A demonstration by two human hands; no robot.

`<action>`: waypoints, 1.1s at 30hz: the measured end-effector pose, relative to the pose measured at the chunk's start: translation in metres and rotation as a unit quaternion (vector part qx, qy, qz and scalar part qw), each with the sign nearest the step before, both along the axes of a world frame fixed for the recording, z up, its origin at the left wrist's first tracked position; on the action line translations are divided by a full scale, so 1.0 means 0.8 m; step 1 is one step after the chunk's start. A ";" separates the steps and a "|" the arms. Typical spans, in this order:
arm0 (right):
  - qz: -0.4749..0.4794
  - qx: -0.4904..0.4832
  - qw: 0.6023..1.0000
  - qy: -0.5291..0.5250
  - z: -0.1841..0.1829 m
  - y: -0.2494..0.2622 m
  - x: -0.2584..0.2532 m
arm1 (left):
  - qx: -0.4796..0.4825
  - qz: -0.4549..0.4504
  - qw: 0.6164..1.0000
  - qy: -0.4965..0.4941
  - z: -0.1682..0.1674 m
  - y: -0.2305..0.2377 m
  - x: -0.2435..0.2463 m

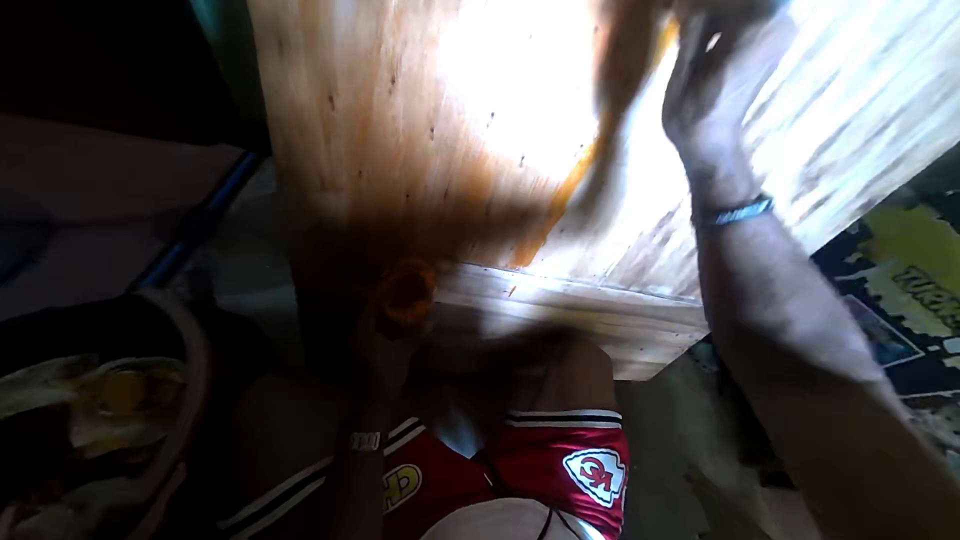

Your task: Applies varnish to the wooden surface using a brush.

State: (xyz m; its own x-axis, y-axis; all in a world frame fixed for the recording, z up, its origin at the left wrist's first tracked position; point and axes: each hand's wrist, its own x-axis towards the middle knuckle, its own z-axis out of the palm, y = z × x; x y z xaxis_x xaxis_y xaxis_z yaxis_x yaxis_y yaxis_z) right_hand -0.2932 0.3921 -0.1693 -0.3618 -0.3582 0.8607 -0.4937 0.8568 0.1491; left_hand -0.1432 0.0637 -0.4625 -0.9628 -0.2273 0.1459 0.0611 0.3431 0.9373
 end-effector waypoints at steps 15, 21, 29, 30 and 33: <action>0.027 0.036 0.995 -0.090 -0.002 -0.056 -0.020 | -0.041 -0.011 0.996 -0.081 -0.010 -0.085 -0.023; -0.015 0.077 0.979 -0.190 -0.115 -0.087 0.049 | -0.024 -0.024 0.997 -0.069 -0.016 -0.090 -0.032; 0.063 0.132 0.938 -0.315 -0.230 -0.107 0.087 | 0.000 -0.015 0.999 -0.042 -0.013 -0.088 -0.027; 0.052 0.123 0.946 -0.297 -0.186 -0.105 0.067 | -0.002 -0.013 0.999 -0.033 -0.012 -0.089 -0.026; 0.021 0.038 0.975 -0.216 -0.020 -0.095 -0.003 | -0.011 -0.005 1.000 -0.020 -0.013 -0.091 -0.021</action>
